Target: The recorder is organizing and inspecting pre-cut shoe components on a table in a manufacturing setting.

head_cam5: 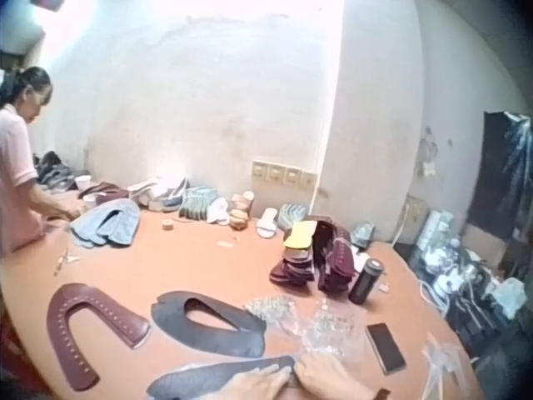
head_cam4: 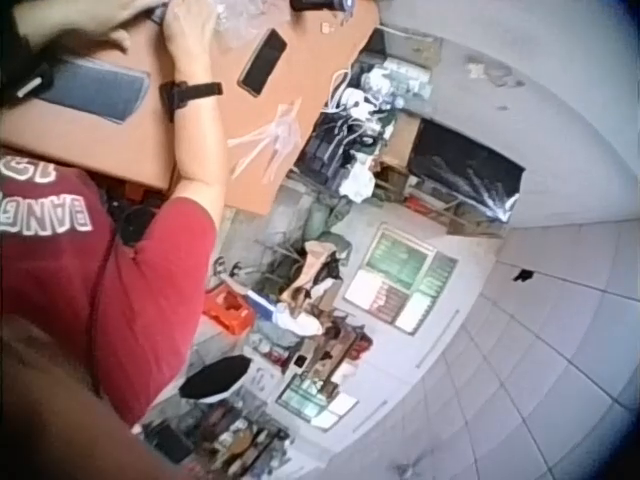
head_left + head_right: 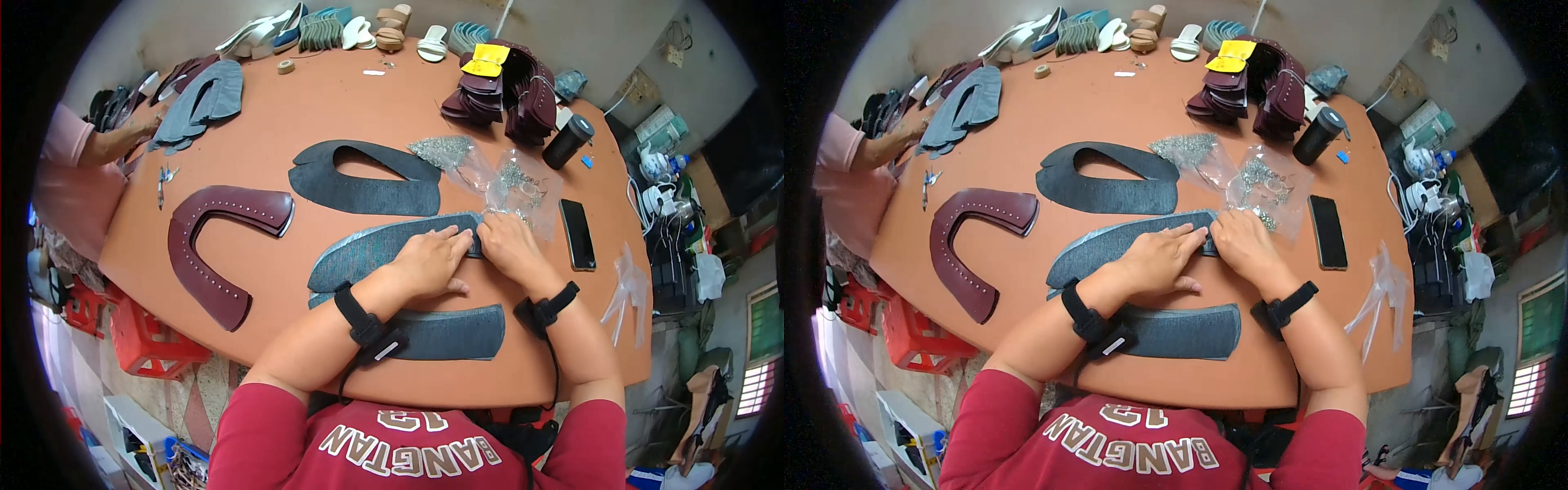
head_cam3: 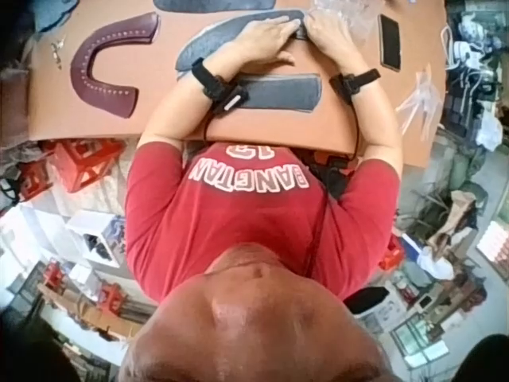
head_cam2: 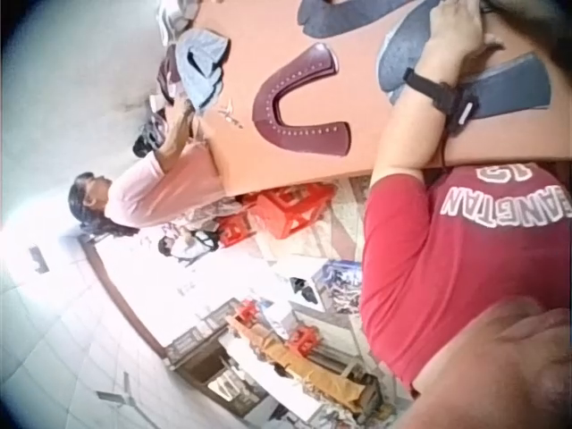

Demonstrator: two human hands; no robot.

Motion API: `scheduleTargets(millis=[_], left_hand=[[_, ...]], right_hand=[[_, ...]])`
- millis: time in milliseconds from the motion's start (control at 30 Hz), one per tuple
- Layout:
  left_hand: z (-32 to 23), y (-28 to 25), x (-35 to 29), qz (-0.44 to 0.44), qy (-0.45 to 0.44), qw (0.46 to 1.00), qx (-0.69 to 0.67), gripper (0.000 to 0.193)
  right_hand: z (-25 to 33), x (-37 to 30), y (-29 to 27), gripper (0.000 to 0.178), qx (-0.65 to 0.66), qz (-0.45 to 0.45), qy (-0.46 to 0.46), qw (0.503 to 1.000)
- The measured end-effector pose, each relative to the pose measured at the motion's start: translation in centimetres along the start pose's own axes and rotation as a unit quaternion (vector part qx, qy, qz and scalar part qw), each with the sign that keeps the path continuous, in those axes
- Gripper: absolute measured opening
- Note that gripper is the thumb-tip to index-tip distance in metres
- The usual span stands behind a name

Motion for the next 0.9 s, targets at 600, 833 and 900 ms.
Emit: scheduleTargets(millis=[600,833,900], left_hand=[[1.1,0.7,0.3,-0.028,-0.012,0.999,-0.032,0.082],[0.9,0.6,0.4,-0.022,-0.026,0.998,-0.053,0.079],[0.9,0.7,0.6,-0.014,-0.026,0.998,-0.052,0.079]], right_hand=[[-0.6,-1.1,0.3,0.014,0.257,-0.049,0.092,0.961],[0.2,-1.4,-1.0,0.008,0.219,0.005,0.034,0.975],[0.7,-2.0,-2.6,0.008,0.234,0.022,0.016,0.972]])
Point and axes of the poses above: each hand's wrist, its own x-axis towards the middle knuckle, its own y-axis out of the palm, z = x × y, the point moved 2 cm from there along x, towards the middle knuckle, and after that the axes turned 15 degrees about -y, right-handed, at the moved point
